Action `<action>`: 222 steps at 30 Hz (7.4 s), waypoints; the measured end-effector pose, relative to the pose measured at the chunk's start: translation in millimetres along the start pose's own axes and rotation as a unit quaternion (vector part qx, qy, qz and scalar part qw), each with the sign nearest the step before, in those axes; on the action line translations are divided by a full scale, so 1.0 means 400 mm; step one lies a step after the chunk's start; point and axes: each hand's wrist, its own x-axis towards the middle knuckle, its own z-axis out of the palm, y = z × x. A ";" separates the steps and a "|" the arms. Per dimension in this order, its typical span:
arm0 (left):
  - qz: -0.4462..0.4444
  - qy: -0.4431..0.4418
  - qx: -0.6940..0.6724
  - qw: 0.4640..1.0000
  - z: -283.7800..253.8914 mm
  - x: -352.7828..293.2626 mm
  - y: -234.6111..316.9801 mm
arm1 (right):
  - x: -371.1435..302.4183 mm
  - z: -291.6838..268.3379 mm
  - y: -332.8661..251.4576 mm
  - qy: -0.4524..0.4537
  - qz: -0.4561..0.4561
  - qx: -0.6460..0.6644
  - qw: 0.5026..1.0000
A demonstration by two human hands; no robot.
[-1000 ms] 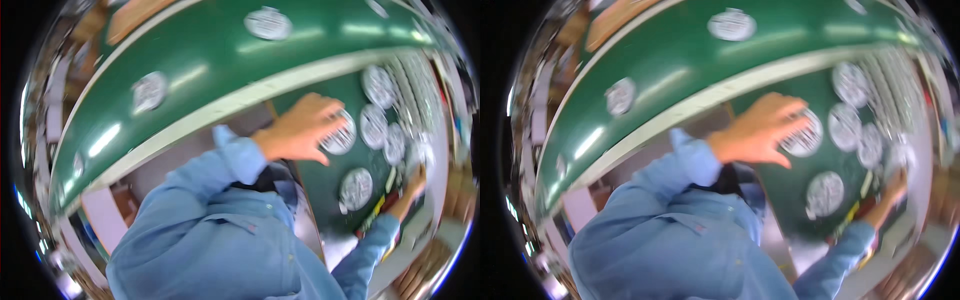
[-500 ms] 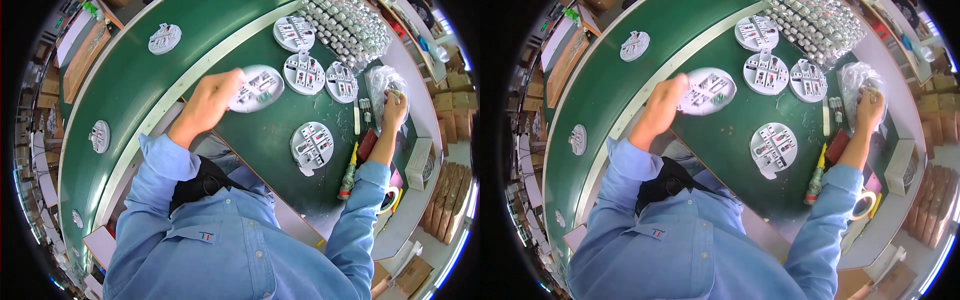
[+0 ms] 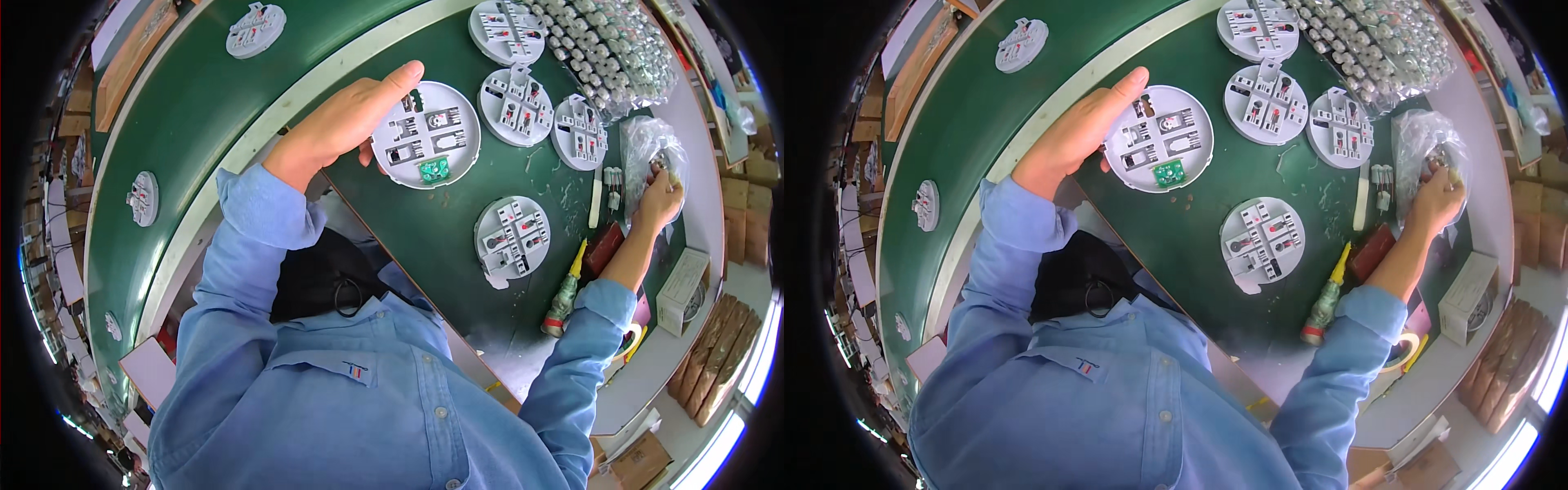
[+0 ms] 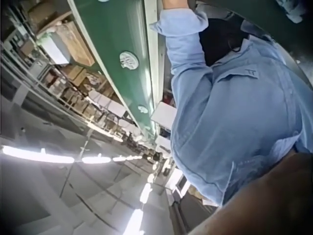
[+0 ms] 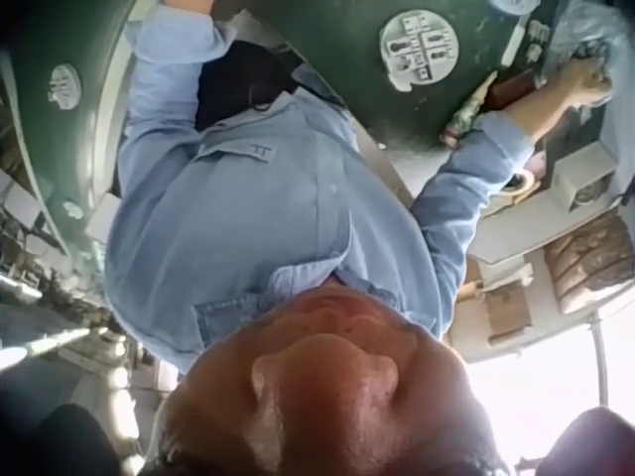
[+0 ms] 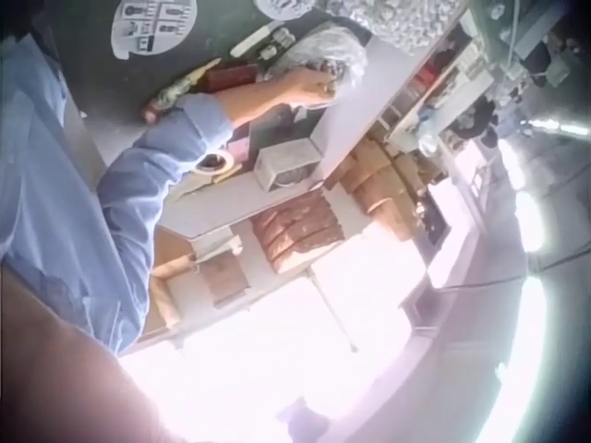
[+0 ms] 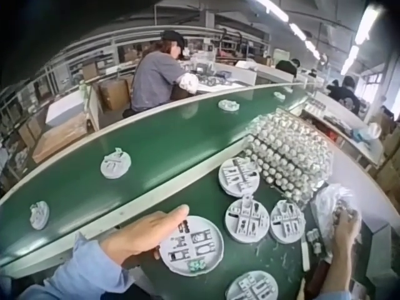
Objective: Assembling components onto circular electronic circuit boards at a factory workbench.
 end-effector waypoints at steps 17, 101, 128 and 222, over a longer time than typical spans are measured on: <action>-0.005 -0.090 0.002 0.996 -0.016 0.019 0.019 | 0.002 -0.017 0.025 -0.049 0.014 0.070 0.996; 0.357 0.326 0.187 0.855 -0.019 0.014 -0.104 | -0.772 -0.040 -0.527 -0.242 0.077 0.163 0.953; 0.370 0.098 0.298 0.875 -0.039 0.024 -0.137 | -0.748 0.158 -0.555 -0.307 -0.357 -0.064 0.880; 0.417 0.146 0.141 0.886 -0.020 0.142 -0.216 | -0.688 0.313 -0.527 -0.424 -0.340 -0.014 0.839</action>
